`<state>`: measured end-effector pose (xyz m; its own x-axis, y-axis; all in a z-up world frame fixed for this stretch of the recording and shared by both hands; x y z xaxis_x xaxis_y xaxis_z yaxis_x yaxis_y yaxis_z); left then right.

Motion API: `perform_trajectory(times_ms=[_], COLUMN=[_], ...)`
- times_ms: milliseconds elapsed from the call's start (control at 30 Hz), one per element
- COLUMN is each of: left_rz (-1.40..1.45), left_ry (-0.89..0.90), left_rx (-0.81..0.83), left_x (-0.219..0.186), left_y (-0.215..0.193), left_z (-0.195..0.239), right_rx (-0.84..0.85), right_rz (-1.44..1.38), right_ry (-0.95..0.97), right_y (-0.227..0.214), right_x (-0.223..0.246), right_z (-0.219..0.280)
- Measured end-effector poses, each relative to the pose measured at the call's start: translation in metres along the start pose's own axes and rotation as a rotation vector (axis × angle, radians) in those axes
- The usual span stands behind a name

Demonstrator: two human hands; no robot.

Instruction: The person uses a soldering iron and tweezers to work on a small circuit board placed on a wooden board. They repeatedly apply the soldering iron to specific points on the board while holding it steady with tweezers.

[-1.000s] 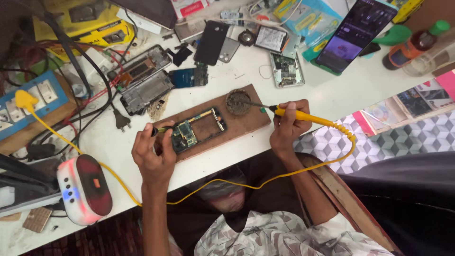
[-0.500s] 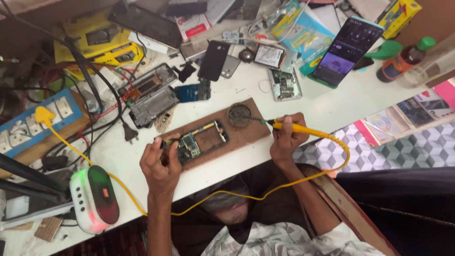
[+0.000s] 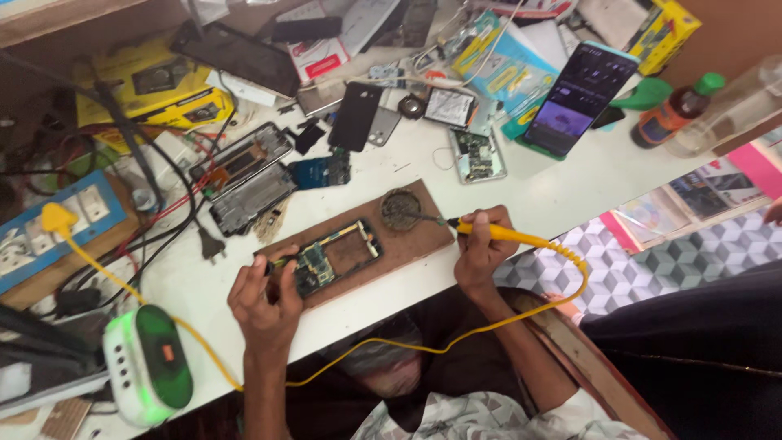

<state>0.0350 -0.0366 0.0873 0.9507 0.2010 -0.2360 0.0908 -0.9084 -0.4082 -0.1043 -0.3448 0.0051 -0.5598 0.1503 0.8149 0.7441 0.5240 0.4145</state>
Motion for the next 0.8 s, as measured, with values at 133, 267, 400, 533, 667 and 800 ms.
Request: perform_trajectory(times_ms=[133, 267, 400, 533, 667, 800], left_rz=[-0.071, 0.049, 0.067, 0.118, 0.040, -0.005], left_ry=[-0.005, -0.048, -0.050, -0.045, -0.003, 0.041], left_rx=[-0.032, -0.012, -0.007, -0.007, -0.010, 0.000], left_x=[0.001, 0.004, 0.003, 0.001, 0.000, 0.002], left_y=[-0.003, 0.001, 0.000, 0.001, 0.003, 0.002], left_z=[-0.004, 0.005, -0.003, -0.005, 0.000, 0.003], right_rx=[-0.004, 0.012, 0.027, 0.067, 0.006, -0.114], right_rz=[0.008, 0.022, 0.021, -0.034, 0.018, 0.038], right_ry=[0.005, 0.020, -0.014, -0.001, -0.003, -0.003], right_y=[0.000, -0.005, 0.003, 0.002, -0.012, -0.017], right_x=[-0.001, -0.003, 0.000, -0.004, -0.010, -0.009], right_z=[-0.001, 0.006, -0.002, 0.003, 0.007, 0.004])
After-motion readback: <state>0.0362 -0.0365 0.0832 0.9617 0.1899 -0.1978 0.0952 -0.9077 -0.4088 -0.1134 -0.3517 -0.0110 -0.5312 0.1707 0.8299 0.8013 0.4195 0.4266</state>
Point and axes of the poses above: each hand's wrist, its own z-axis away from the middle knuckle, its own y-axis out of the palm, x = y × z, the point moved 10 cm from there along -z, towards the middle knuckle, and after that the axes turned 6 degrees about y, right-handed, at the moved point
